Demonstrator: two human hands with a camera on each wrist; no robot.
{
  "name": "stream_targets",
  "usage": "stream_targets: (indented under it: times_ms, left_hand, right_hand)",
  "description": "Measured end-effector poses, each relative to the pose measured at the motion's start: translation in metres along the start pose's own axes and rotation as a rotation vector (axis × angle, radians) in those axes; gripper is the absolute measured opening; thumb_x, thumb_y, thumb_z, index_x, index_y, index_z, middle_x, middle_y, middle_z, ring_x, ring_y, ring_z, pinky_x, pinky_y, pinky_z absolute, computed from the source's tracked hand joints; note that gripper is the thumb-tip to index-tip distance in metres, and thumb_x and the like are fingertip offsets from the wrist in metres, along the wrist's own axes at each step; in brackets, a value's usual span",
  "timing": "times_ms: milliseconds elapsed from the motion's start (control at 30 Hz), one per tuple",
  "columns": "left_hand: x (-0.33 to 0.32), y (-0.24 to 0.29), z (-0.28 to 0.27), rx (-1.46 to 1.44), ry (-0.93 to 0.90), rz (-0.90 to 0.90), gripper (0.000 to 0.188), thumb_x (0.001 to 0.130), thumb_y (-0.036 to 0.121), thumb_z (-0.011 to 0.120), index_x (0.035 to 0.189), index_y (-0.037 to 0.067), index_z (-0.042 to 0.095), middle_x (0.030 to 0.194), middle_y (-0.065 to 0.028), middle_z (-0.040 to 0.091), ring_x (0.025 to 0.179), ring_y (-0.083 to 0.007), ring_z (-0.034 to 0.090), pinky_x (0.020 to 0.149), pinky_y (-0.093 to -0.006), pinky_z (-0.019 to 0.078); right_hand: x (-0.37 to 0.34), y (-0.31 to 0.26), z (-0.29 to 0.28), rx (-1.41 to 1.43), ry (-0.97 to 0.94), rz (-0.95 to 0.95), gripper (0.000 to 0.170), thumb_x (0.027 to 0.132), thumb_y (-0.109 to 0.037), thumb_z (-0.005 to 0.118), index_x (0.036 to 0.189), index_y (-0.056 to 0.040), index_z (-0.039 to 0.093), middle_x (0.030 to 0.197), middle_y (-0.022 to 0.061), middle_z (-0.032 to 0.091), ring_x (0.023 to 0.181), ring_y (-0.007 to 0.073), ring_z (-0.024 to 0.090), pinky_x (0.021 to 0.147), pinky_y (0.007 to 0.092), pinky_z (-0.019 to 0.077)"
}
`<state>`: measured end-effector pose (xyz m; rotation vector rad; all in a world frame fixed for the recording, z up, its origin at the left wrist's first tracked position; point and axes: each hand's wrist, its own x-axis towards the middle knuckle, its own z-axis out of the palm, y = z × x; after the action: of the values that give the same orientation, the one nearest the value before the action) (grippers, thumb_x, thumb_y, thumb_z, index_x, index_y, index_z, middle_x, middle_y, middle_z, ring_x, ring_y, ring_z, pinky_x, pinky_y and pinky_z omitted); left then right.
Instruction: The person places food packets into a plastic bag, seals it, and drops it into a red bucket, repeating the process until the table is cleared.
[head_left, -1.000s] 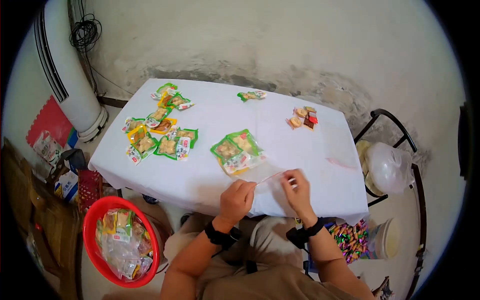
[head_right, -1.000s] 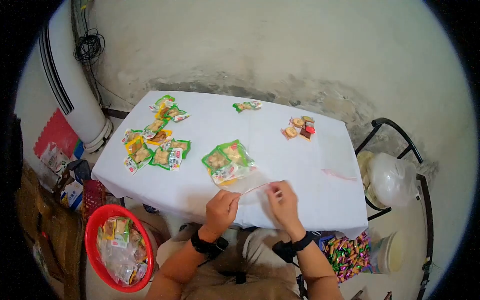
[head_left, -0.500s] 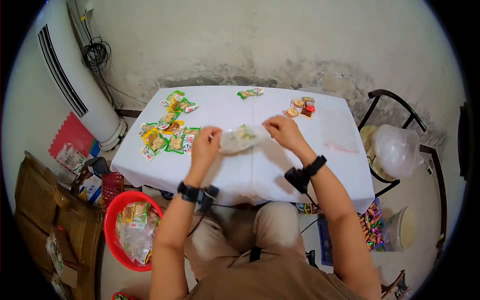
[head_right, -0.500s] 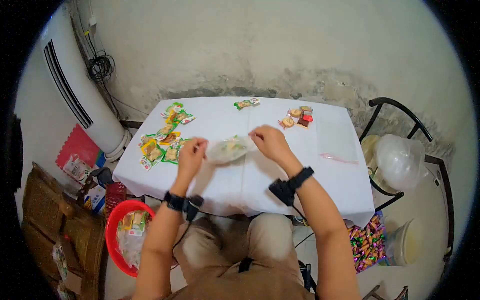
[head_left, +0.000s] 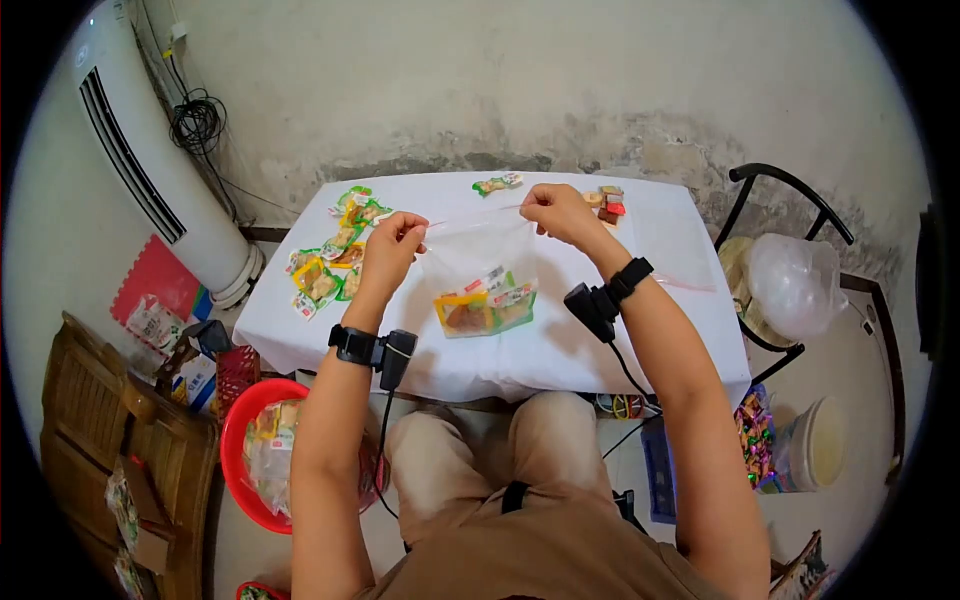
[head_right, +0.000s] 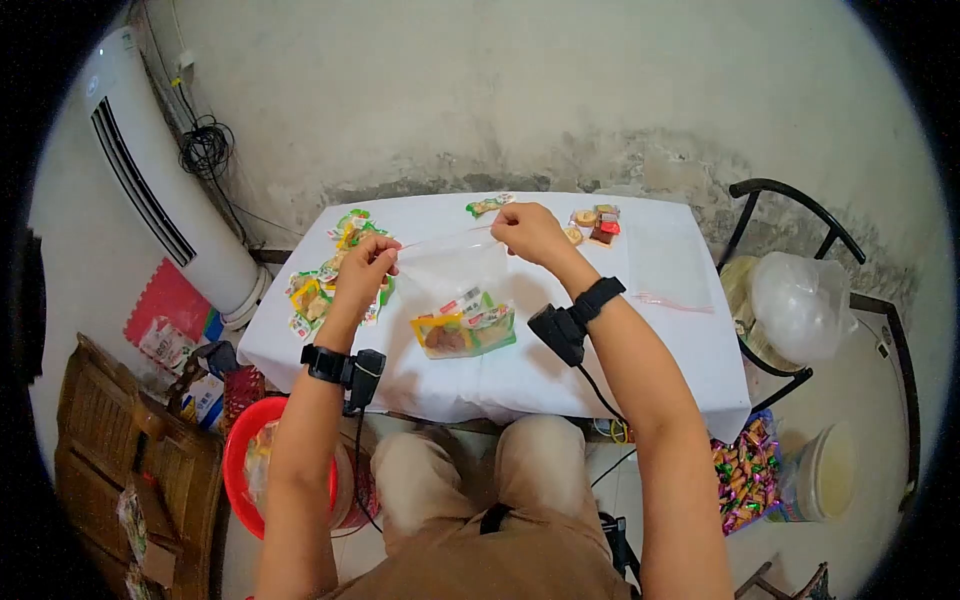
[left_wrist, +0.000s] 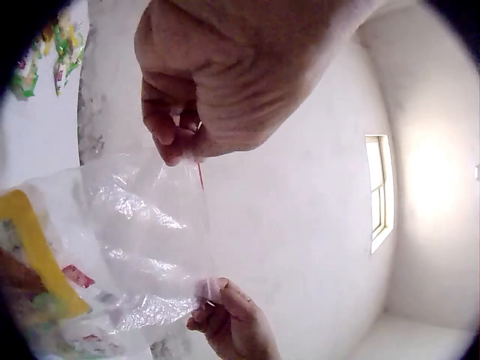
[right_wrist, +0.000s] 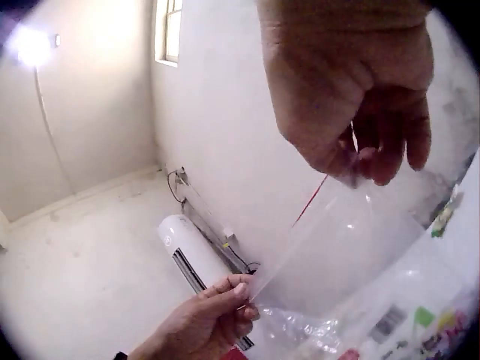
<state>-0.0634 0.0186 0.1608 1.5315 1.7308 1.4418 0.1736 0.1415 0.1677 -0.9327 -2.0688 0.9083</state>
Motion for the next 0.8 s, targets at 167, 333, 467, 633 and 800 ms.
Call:
stream_targets:
  times_ms: [167,333,467,633,800]
  left_hand:
    - [-0.008,-0.011,-0.003,-0.033,-0.063,0.266,0.016,0.081,0.004,0.060,0.098,0.003,0.059,0.085,0.0000,0.057,0.077,-0.0072,0.053,0.069,-0.0217,0.0441]
    - [-0.015,-0.008,-0.006,0.043,-0.017,0.281,0.013,0.082,0.003,0.059,0.095,0.001,0.060,0.087,-0.0001,0.058,0.077,-0.0068,0.053,0.069,-0.0208,0.0440]
    - [-0.016,-0.008,-0.006,0.013,0.041,0.227,0.009,0.083,0.004,0.058,0.091,0.000,0.061,0.078,0.0002,0.058,0.069,-0.0072,0.054,0.063,-0.0209,0.0447]
    - [-0.016,-0.011,-0.006,-0.010,0.070,0.193,0.008,0.083,0.004,0.057,0.089,0.000,0.060,0.075,-0.0001,0.058,0.066,-0.0072,0.053,0.061,-0.0212,0.0447]
    - [-0.017,-0.011,-0.006,-0.003,0.084,0.170,0.009,0.084,0.005,0.057,0.089,0.000,0.061,0.074,-0.0003,0.058,0.066,-0.0073,0.053,0.061,-0.0214,0.0448]
  right_hand:
    - [-0.006,-0.002,-0.005,0.099,0.011,0.020,0.015,0.075,-0.017,0.058,0.073,-0.0021,0.060,0.060,0.0039,0.058,0.053,0.0112,0.058,0.049,0.0267,0.0435]
    - [-0.009,-0.009,-0.009,0.160,-0.092,0.068,0.017,0.079,-0.021,0.060,0.077,-0.0036,0.061,0.067,0.0013,0.058,0.059,0.0094,0.056,0.051,0.0249,0.0438]
    - [-0.019,-0.006,-0.009,0.303,-0.118,0.081,0.019,0.080,-0.022,0.063,0.084,-0.0030,0.062,0.074,0.0011,0.060,0.066,0.0081,0.057,0.056,0.0233,0.0445]
    - [-0.027,0.015,-0.001,0.347,-0.078,-0.103,0.017,0.081,-0.015,0.066,0.090,-0.0015,0.063,0.076,0.0003,0.060,0.067,0.0069,0.054,0.062,0.0213,0.0444]
    - [-0.025,0.020,0.005,0.338,-0.022,-0.097,0.016,0.081,-0.014,0.065,0.088,-0.0003,0.064,0.073,0.0003,0.060,0.065,0.0073,0.053,0.062,0.0215,0.0447]
